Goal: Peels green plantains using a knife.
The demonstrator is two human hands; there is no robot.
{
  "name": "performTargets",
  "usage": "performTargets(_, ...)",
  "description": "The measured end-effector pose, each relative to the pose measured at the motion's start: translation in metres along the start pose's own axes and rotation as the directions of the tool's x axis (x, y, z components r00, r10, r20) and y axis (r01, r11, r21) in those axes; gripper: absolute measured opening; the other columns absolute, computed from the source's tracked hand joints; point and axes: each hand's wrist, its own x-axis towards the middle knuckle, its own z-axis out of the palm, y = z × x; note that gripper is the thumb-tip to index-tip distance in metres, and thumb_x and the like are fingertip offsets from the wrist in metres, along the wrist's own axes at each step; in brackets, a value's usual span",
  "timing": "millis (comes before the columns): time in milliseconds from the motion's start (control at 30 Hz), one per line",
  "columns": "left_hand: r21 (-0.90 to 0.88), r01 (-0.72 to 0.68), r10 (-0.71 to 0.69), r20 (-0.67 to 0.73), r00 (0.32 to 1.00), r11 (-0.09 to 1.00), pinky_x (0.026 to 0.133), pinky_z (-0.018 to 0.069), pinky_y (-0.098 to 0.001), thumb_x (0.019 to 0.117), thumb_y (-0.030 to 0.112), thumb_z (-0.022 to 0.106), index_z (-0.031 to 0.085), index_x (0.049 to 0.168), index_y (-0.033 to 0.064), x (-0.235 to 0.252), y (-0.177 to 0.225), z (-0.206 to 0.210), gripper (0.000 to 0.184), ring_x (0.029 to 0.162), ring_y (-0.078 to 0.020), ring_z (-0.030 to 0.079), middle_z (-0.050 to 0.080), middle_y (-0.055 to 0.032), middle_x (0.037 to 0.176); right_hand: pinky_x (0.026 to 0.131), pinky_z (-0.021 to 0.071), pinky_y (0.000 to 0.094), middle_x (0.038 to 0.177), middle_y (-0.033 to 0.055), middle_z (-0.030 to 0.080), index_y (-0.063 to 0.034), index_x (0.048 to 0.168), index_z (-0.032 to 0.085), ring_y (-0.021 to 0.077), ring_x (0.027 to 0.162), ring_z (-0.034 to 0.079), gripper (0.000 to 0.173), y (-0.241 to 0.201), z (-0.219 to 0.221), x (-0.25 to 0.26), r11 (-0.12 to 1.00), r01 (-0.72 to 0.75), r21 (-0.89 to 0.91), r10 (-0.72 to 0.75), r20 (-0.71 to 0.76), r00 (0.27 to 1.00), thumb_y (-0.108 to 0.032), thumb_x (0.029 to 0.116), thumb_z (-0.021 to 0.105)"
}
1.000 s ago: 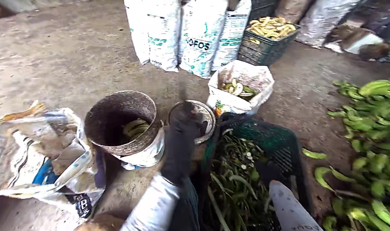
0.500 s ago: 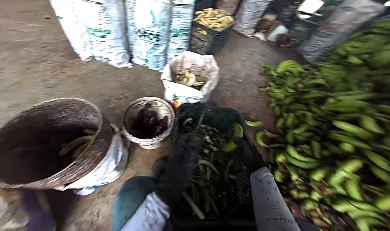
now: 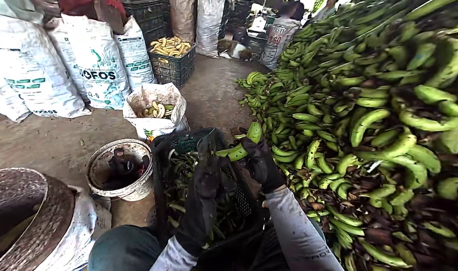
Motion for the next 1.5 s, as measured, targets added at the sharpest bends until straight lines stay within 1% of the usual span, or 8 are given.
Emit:
performTargets(167,0.243,0.495,-0.501,-0.038,0.864,0.835,0.049,0.0478,-0.0249,0.1121,0.037,0.032,0.053,0.134,0.006,-0.005,-0.059,-0.027,0.044,0.053,-0.009,0.051,0.054,0.0007,0.071,0.065,0.0577,0.0312,0.105,0.0093,0.07,-0.017,0.145,0.049,0.0176,0.082,0.068,0.052,-0.013,-0.016,0.001,0.993,-0.096,-0.068,0.103,0.103,0.989,-0.026,0.0962,0.063)
performTargets(467,0.234,0.408,-0.416,-0.018,0.909,0.882,0.057,0.0524,-0.0285,0.1114,0.035,0.034,0.049,0.14,0.0088,0.008,-0.063,-0.031,0.041,0.061,-0.0121,0.054,0.055,-0.0015,0.08,0.074,0.0602,0.0369,0.106,0.0139,0.068,-0.0136,0.15,0.04,0.0226,0.087,0.069,0.055,0.017,-0.027,0.004,0.989,-0.069,0.132,0.061,0.068,0.996,-0.033,0.1007,0.055)
performTargets(633,0.384,0.604,-0.64,-0.043,0.767,0.698,0.058,0.0532,-0.0317,0.1102,0.051,0.027,0.052,0.135,0.0075,-0.034,-0.103,-0.055,0.056,0.063,-0.0135,0.057,0.057,-0.0034,0.082,0.076,0.0634,0.0412,0.103,0.0103,0.072,-0.0196,0.14,0.052,0.0239,0.089,0.073,0.042,0.01,-0.033,0.003,0.874,0.001,0.485,-0.022,0.036,0.999,-0.042,0.105,0.043)
performTargets(800,0.598,0.303,-0.4,0.033,0.916,0.742,0.067,0.0549,-0.0327,0.1064,0.05,0.043,0.052,0.142,0.0168,-0.01,-0.066,-0.048,0.05,0.076,-0.0119,0.062,0.065,-0.0024,0.098,0.055,0.057,0.029,0.081,0.0047,0.065,-0.0187,0.138,0.053,0.0141,0.062,0.064,0.045,0.003,-0.045,0.007,0.933,-0.196,0.301,0.176,0.094,0.98,-0.045,0.1077,0.033)
performTargets(1000,0.906,-0.272,-0.211,0.349,0.913,0.323,0.1,0.0518,-0.0515,0.0977,0.073,0.039,0.06,0.143,0.02,0.019,-0.011,-0.035,0.073,0.117,-0.024,0.065,0.068,-0.0087,0.13,0.056,0.0585,0.0274,0.076,0.0062,0.064,-0.0101,0.13,0.058,0.0124,0.059,0.063,0.058,0.012,-0.036,-0.006,0.834,-0.401,0.38,0.35,0.199,0.915,-0.053,0.1083,0.024)
performTargets(1167,0.937,-0.235,-0.254,0.301,0.919,0.259,0.1,0.0509,-0.0537,0.0997,0.066,0.044,0.058,0.146,0.0214,0.03,-0.022,-0.04,0.066,0.115,-0.0285,0.065,0.067,-0.0116,0.127,0.059,0.0579,0.0275,0.075,0.0061,0.065,-0.009,0.109,0.062,0.0122,0.064,0.065,0.055,0.022,-0.016,-0.015,0.835,-0.376,0.401,0.345,0.151,0.926,-0.051,0.1088,0.026)
performTargets(1333,0.996,-0.086,0.057,0.084,0.995,0.037,0.086,0.0514,-0.0655,0.0983,0.043,0.061,0.063,0.14,0.0204,0.05,-0.031,-0.055,0.048,0.103,-0.0444,0.067,0.069,-0.0219,0.116,0.056,0.0573,0.0267,0.08,0.007,0.064,-0.0082,0.116,0.057,0.0129,0.064,0.064,0.049,0.039,0.013,-0.032,0.833,-0.378,0.405,0.366,0.11,0.924,-0.042,0.1113,0.022)
performTargets(1500,0.957,0.09,0.092,-0.12,0.988,0.275,0.083,0.0534,-0.0636,0.1069,0.046,0.047,0.06,0.138,0.0183,0.069,-0.005,-0.081,0.043,0.097,-0.034,0.068,0.069,-0.015,0.111,0.056,0.0601,0.0303,0.084,0.0078,0.067,-0.0083,0.123,0.058,0.0141,0.063,0.067,0.051,0.053,-0.002,-0.04,0.801,-0.336,0.496,0.253,0.227,0.94,-0.053,0.0966,0.059)
